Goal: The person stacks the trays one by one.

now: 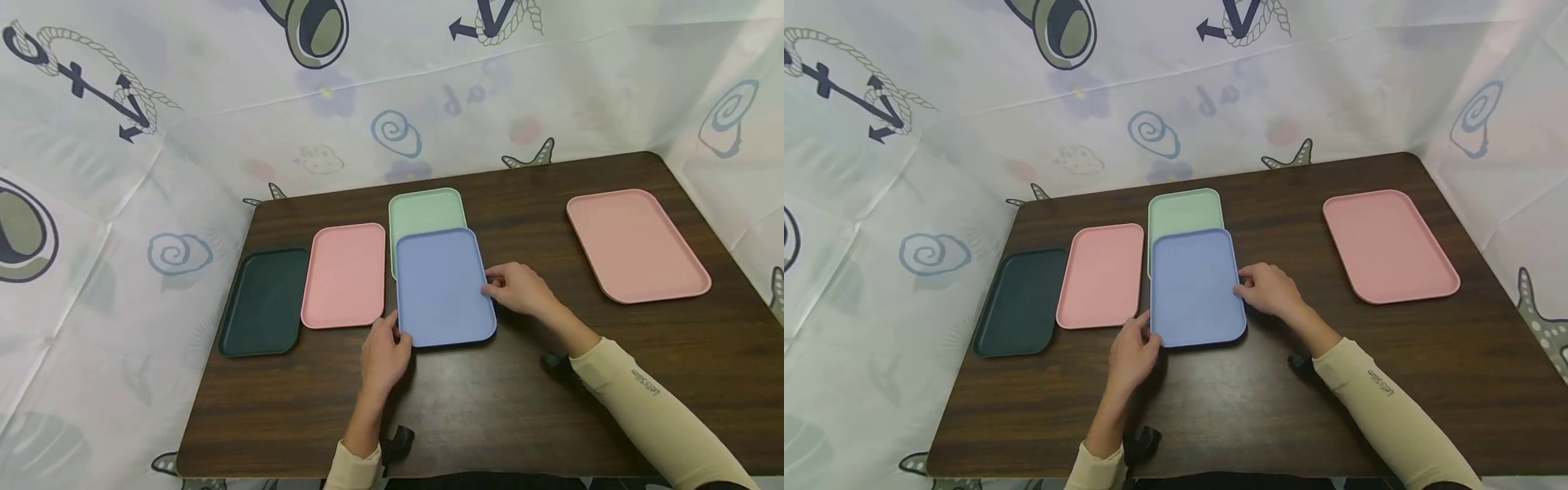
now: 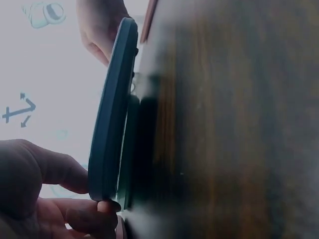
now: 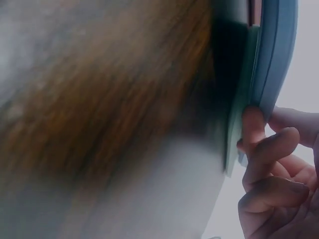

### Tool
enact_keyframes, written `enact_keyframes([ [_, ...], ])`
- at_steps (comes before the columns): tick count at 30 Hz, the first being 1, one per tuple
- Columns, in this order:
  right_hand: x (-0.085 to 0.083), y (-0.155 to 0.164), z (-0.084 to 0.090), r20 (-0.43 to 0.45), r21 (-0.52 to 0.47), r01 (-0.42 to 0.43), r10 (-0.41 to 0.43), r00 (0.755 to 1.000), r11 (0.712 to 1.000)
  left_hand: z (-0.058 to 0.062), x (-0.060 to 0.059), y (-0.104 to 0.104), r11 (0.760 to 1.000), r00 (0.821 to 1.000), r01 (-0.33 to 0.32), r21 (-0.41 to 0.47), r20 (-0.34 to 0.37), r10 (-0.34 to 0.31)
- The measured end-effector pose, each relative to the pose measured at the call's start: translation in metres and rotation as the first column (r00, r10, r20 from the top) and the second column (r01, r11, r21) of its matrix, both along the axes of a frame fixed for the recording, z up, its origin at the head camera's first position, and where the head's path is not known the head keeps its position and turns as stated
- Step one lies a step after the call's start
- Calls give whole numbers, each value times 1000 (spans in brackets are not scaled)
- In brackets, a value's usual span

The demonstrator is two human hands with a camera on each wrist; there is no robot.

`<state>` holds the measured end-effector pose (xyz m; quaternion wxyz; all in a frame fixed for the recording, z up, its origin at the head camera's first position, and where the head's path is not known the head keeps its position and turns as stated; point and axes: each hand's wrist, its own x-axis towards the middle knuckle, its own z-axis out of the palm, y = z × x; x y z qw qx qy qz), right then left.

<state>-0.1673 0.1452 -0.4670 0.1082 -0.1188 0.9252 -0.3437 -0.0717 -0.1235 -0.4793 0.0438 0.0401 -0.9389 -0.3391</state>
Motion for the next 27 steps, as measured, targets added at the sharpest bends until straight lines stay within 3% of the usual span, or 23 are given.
enact_keyframes([
  [5,-8,-7,-5,-39,-3,33,-33,999,999,-1,-9,-2,994,998,-66,-83,-18,65],
  [13,-20,-13,-8,-84,-53,100,-104,991,994,0,-25,-3,984,988,-141,-111,-74,133],
  [20,-28,-16,-7,-91,-50,142,-146,985,989,2,-39,-9,986,989,-124,-112,-99,113],
  [27,-36,-18,-7,-89,-82,122,-129,988,989,2,-56,-17,989,994,-70,-133,-89,59],
])
